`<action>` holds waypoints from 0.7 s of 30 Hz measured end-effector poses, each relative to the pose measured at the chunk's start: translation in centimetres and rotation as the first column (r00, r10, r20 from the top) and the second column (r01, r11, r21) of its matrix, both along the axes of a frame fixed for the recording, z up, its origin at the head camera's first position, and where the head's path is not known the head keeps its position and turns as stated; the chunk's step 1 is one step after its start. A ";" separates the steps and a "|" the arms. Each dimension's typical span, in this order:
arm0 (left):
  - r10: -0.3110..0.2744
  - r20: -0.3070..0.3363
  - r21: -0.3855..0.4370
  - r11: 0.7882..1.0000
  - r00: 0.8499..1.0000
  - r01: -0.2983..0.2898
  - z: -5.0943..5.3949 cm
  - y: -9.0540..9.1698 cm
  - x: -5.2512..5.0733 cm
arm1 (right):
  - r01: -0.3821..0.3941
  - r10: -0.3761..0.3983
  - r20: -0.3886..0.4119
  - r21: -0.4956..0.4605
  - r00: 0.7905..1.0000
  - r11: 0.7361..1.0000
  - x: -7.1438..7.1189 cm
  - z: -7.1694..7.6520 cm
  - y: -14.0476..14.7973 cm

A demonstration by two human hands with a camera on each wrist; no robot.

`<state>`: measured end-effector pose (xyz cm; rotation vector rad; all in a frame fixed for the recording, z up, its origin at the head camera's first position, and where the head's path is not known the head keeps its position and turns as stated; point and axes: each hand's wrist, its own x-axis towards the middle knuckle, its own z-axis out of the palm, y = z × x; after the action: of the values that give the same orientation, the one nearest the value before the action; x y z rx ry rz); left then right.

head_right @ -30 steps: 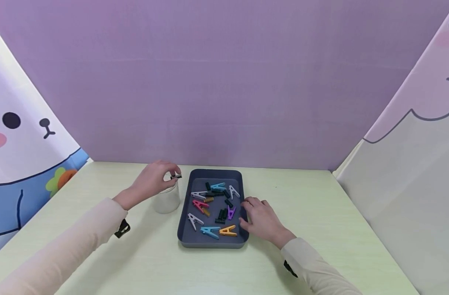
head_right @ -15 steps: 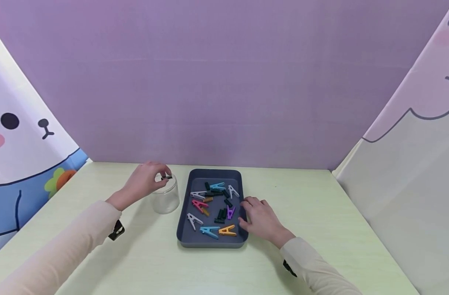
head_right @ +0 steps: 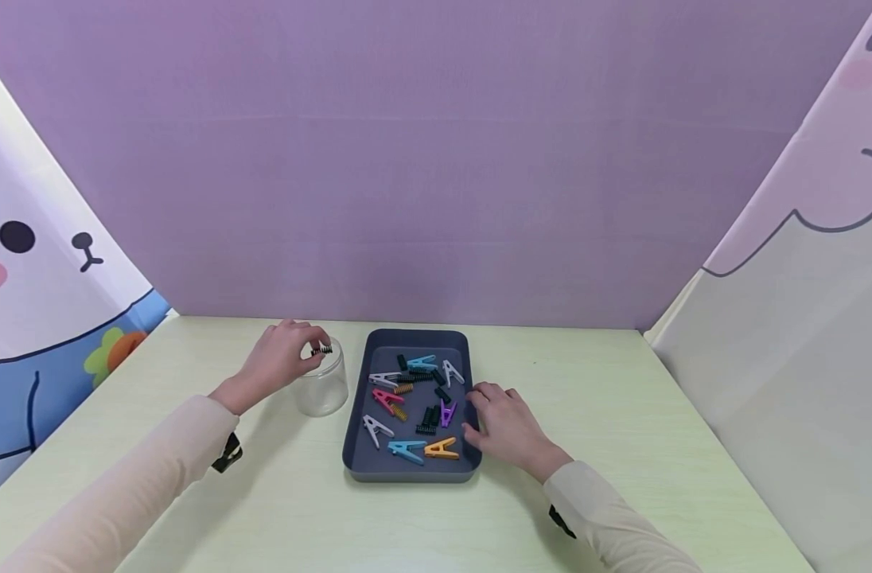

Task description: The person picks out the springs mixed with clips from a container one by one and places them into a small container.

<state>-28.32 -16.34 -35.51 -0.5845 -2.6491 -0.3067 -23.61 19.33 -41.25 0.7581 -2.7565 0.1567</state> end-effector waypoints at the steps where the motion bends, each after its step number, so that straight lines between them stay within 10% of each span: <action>1: 0.001 -0.002 0.003 1.000 1.000 -0.001 0.0 0.0 0.0 | 0.000 0.000 0.002 0.000 1.000 1.000 0.0 0.0 0.0; 21: 0.033 0.039 0.026 0.999 0.999 -0.034 -0.2 0.1 0.0 | 0.014 -0.014 0.022 0.002 1.000 1.000 0.1 0.1 -0.1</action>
<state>-28.31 -16.22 -35.75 -0.5305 -2.6842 -0.3462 -23.53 19.21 -41.18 0.7414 -2.7826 0.1599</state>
